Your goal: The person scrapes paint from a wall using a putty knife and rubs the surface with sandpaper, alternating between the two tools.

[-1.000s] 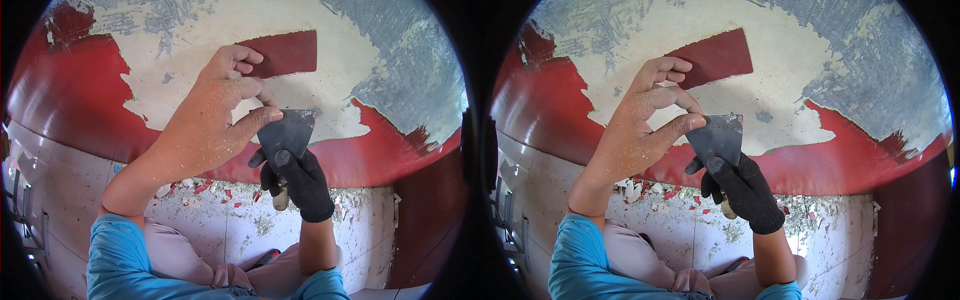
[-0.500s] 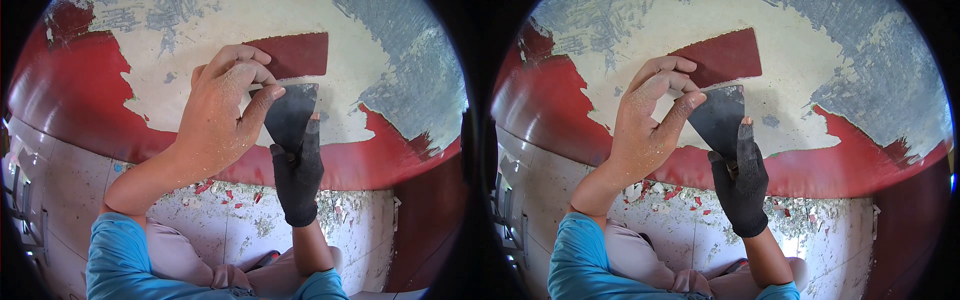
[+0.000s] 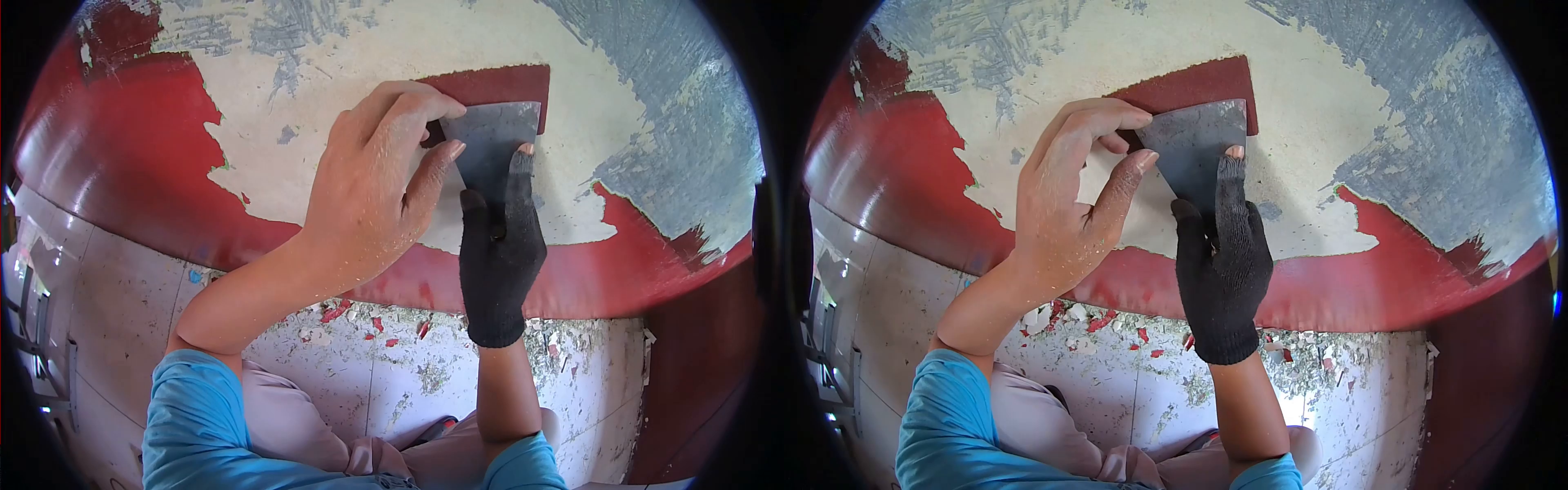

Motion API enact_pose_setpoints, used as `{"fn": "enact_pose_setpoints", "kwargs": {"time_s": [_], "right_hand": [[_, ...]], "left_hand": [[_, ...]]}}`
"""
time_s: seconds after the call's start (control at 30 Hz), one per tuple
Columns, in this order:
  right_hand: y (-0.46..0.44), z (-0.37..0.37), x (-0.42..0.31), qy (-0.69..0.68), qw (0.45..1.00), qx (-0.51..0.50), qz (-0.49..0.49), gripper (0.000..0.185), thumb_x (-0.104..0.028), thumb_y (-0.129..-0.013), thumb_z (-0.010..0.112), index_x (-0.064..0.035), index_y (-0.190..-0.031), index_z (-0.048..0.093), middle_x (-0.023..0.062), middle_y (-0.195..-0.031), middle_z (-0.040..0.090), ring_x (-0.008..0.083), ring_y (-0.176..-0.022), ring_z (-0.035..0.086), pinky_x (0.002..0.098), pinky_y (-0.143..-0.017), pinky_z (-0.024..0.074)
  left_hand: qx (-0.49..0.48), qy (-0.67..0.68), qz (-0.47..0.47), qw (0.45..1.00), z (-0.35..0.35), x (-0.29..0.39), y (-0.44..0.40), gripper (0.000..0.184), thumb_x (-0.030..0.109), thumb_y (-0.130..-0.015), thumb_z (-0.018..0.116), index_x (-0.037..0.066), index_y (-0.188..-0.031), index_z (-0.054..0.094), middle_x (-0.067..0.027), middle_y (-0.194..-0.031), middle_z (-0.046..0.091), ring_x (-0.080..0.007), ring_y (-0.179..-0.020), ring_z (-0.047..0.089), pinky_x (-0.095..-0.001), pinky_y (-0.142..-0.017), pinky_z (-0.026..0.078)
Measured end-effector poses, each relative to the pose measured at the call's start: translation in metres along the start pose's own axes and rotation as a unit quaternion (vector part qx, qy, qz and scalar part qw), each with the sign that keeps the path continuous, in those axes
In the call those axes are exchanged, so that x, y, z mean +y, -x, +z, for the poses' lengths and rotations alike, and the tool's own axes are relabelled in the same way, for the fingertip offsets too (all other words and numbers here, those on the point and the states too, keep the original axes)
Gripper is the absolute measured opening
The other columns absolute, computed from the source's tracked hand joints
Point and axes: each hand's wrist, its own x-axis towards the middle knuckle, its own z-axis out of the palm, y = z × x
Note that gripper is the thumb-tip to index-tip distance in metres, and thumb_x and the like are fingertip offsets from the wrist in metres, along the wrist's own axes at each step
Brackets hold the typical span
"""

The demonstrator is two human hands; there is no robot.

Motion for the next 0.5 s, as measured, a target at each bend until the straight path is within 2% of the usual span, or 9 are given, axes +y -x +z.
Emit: {"fn": "enact_pose_setpoints", "kwargs": {"time_s": [0.07, 0.23, 0.3, 0.33, 0.5], "right_hand": [[-0.001, 0.004, 0.003, 0.007, 0.998, 0.039, -0.054, 0.065, -0.006, -0.079, 0.067, -0.0103, -0.138, 0.040, 0.0100, -0.070, 0.057, 0.0162, -0.056, 0.054, 0.0288, -0.052, 0.0432], [-0.001, 0.000, -0.001, 0.009, 0.999, 0.029, -0.018, 0.065, -0.006, -0.077, 0.069, -0.0114, -0.136, 0.043, 0.0099, -0.071, 0.057, 0.0155, -0.056, 0.052, 0.0281, -0.053, 0.0432], [-0.003, -0.001, -0.002, 0.015, 0.999, 0.032, -0.018, 0.065, -0.006, -0.076, 0.069, -0.0116, -0.136, 0.044, 0.0098, -0.071, 0.057, 0.0153, -0.056, 0.052, 0.0278, -0.053, 0.0434], [-0.004, -0.001, -0.003, 0.024, 0.999, 0.036, -0.025, 0.065, -0.005, -0.075, 0.069, -0.0116, -0.135, 0.045, 0.0094, -0.072, 0.057, 0.0150, -0.056, 0.052, 0.0273, -0.053, 0.0434], [-0.004, 0.007, -0.002, 0.016, 0.997, 0.064, -0.049, 0.065, -0.004, -0.073, 0.070, -0.0120, -0.134, 0.047, 0.0078, -0.072, 0.057, 0.0138, -0.055, 0.052, 0.0261, -0.052, 0.0436]], "left_hand": [[0.012, -0.005, 0.021, 1.000, 0.003, -0.005, 0.004, 0.021, -0.002, -0.076, 0.068, 0.001, -0.095, 0.060, -0.0112, -0.096, 0.059, -0.0180, -0.074, 0.056, -0.0279, -0.065, 0.046], [0.088, -0.020, 0.066, 0.994, -0.007, -0.009, -0.003, 0.021, -0.001, -0.073, 0.071, 0.003, -0.093, 0.064, -0.0087, -0.093, 0.059, -0.0181, -0.072, 0.055, -0.0286, -0.065, 0.045], [0.079, -0.180, 0.153, 0.969, -0.016, -0.020, -0.013, 0.022, 0.000, -0.071, 0.072, 0.005, -0.091, 0.065, -0.0076, -0.091, 0.060, -0.0205, -0.074, 0.054, -0.0298, -0.066, 0.044], [0.086, -0.175, 0.129, 0.972, -0.015, -0.020, -0.015, 0.024, 0.000, -0.070, 0.073, 0.005, -0.093, 0.066, -0.0075, -0.089, 0.060, -0.0226, -0.076, 0.054, -0.0310, -0.067, 0.042], [0.080, -0.161, 0.140, 0.974, -0.014, -0.029, -0.015, 0.024, 0.000, -0.070, 0.074, 0.006, -0.092, 0.067, -0.0074, -0.088, 0.060, -0.0210, -0.077, 0.056, -0.0297, -0.065, 0.044]]}}
